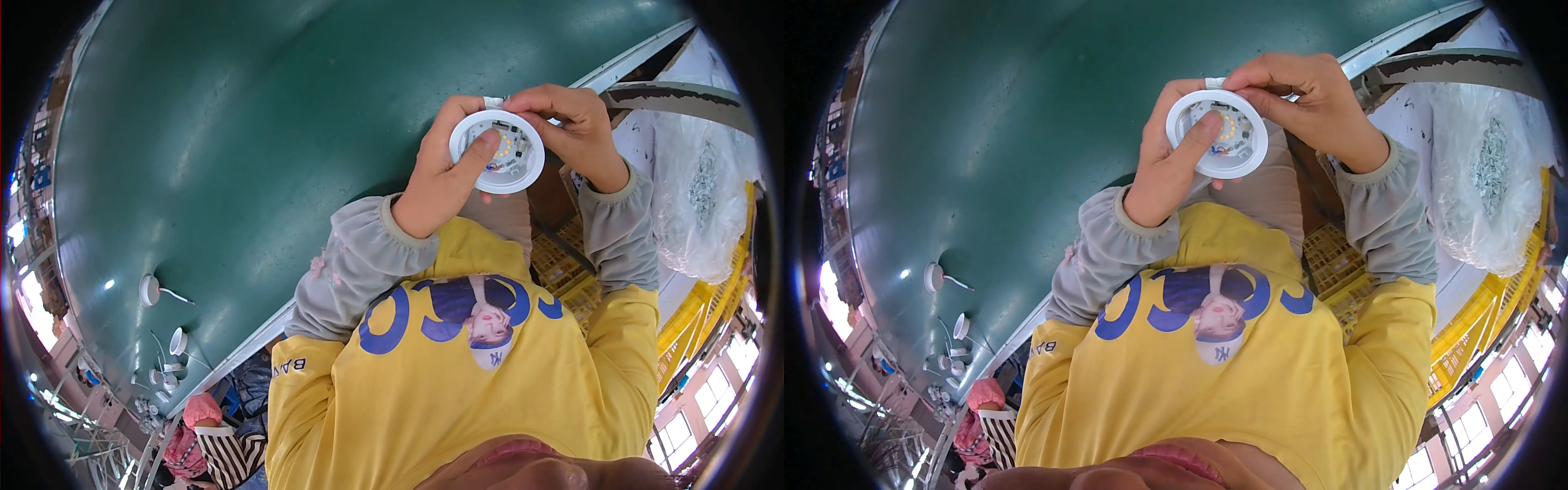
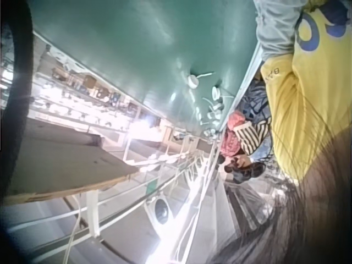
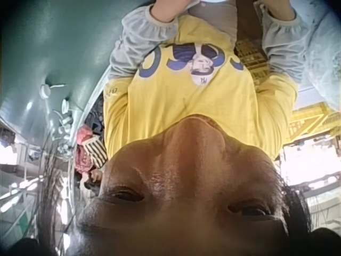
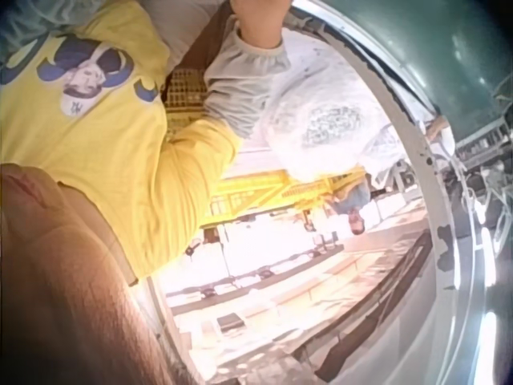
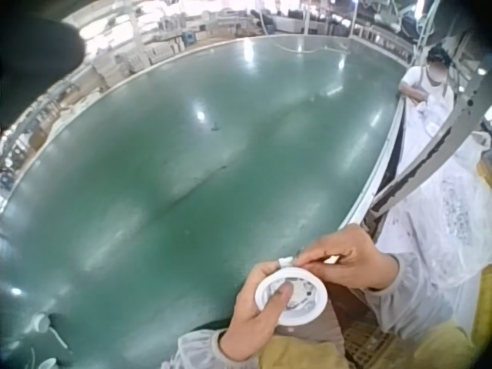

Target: The person assembles LED light fixtures by taking plastic components from a bag and attaching them onto the light housings by hand.

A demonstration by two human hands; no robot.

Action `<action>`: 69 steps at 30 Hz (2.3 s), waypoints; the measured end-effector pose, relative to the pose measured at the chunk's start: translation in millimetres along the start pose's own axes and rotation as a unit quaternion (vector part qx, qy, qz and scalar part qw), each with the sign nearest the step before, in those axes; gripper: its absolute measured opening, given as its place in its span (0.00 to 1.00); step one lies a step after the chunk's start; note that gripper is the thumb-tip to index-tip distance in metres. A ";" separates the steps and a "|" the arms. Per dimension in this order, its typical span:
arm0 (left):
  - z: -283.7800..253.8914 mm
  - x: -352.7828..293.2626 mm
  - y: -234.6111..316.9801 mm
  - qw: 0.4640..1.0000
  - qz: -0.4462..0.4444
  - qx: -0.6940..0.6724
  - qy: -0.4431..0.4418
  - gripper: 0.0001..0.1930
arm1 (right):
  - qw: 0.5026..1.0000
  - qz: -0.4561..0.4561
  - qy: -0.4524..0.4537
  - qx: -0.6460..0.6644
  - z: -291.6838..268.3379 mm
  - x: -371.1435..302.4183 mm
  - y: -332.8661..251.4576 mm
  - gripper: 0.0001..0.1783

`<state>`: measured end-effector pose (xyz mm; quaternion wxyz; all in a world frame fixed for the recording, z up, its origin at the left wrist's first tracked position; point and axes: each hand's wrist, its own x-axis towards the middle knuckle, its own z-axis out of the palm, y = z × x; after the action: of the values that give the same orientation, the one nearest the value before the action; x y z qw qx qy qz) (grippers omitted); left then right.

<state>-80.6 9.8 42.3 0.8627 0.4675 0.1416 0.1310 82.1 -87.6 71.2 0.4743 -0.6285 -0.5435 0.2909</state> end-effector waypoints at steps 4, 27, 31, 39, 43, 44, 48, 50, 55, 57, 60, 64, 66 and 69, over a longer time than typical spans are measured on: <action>0.4 0.1 0.4 0.999 -0.007 0.034 0.019 0.15 | 1.000 -0.010 -0.014 -0.015 -1.1 1.0 -1.4 0.07; -6.2 4.1 3.2 0.978 0.099 0.175 0.064 0.08 | 0.995 0.054 -0.038 0.072 8.4 2.3 -5.1 0.14; -6.5 3.3 -0.5 0.984 0.099 0.138 0.048 0.09 | 0.993 0.070 -0.018 0.095 11.5 3.3 -6.0 0.12; -8.6 3.2 -5.8 0.976 0.158 0.141 0.058 0.19 | 0.992 0.060 -0.038 0.103 9.9 3.9 -6.0 0.13; -4.5 2.3 2.8 0.976 0.149 0.151 0.055 0.21 | 0.989 0.085 -0.038 0.111 11.6 4.7 -8.5 0.13; -3.5 1.6 4.8 0.972 0.135 0.182 0.063 0.24 | 0.990 0.087 -0.040 0.104 11.6 4.7 -9.0 0.12; -4.7 0.4 2.9 0.964 0.126 0.222 0.068 0.27 | 0.982 0.112 -0.126 0.084 5.8 6.0 -2.8 0.12; -3.6 0.1 1.7 0.971 0.122 0.192 0.068 0.24 | 0.988 0.073 -0.120 0.070 7.8 4.5 0.7 0.12; -4.9 0.2 -0.9 0.978 0.109 0.164 0.072 0.21 | 0.986 0.073 -0.132 0.076 7.0 5.6 -1.1 0.14; -8.1 0.4 -2.5 0.978 0.102 0.177 0.046 0.21 | 0.982 0.087 -0.150 0.075 6.1 6.1 -0.6 0.15; -7.5 -0.8 -0.7 0.979 0.088 0.181 0.045 0.20 | 0.978 0.089 -0.160 0.097 6.6 7.0 1.6 0.14; -8.4 -1.9 -5.8 0.975 0.104 0.190 0.055 0.18 | 0.974 0.094 -0.187 0.087 4.2 8.4 2.2 0.16; -9.5 -2.4 -6.0 0.978 0.101 0.177 0.036 0.18 | 0.975 0.088 -0.193 0.070 3.7 9.0 1.0 0.17; -12.4 -3.1 -8.0 0.980 0.095 0.173 0.036 0.17 | 0.977 0.092 -0.178 0.079 7.0 7.1 -0.5 0.18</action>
<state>-87.2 14.1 29.4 0.7465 0.6161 0.1484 0.2028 77.5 -78.8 70.1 0.3891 -0.5744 -0.5346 0.4825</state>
